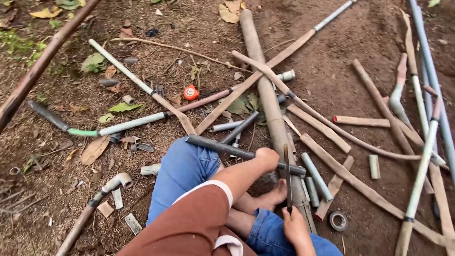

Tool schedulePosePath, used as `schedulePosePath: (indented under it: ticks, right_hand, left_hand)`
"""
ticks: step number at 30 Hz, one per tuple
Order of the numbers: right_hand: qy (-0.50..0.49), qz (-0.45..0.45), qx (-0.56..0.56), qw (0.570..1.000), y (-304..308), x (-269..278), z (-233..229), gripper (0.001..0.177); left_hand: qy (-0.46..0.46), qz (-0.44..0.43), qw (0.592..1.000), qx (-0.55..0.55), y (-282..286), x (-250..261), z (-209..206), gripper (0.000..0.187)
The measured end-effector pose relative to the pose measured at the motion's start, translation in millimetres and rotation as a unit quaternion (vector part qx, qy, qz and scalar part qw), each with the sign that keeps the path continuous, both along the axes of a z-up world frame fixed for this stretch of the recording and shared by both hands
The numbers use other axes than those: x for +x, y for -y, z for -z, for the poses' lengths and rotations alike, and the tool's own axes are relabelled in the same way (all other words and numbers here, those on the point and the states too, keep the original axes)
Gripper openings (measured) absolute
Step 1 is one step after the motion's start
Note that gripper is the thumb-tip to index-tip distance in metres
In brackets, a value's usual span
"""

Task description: The person sits on the ground and uses a hand saw to cut a black pipe. They hold the pipe steady with their left hand and saw back and forth with their right hand. The pipe is eventually cut into two pieces.

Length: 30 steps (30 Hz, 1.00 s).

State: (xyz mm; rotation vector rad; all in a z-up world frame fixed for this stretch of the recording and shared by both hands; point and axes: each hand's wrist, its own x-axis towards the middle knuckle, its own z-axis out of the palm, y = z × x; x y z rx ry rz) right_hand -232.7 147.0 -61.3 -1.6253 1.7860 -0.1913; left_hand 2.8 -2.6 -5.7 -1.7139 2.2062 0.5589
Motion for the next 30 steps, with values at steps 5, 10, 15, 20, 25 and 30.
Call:
schedulePosePath:
  ticks: [5,10,15,20,25,30]
  right_hand:
    - [-0.035,0.007,0.015,0.999,-18,14,-39,0.037]
    - [-0.094,-0.026,-0.101,0.990,-34,4,-12,0.038]
    - [-0.079,-0.051,-0.030,0.995,-26,17,-9,0.027]
    - [-0.043,-0.042,-0.070,0.996,-23,17,-6,0.020]
    - [-0.012,-0.032,-0.041,0.999,-19,5,-18,0.018]
    - [-0.020,-0.041,-0.020,0.999,-20,1,-34,0.018]
  left_hand:
    - [-0.017,-0.022,1.000,-0.007,-1,2,1,0.013]
    - [-0.020,-0.008,1.000,-0.015,0,2,6,0.015]
    - [-0.025,-0.015,0.999,-0.018,1,2,7,0.018]
    - [0.001,-0.002,1.000,-0.025,9,2,14,0.018]
    - [0.003,-0.001,1.000,0.008,8,4,7,0.017]
    - [0.003,0.003,1.000,0.017,7,8,0,0.016]
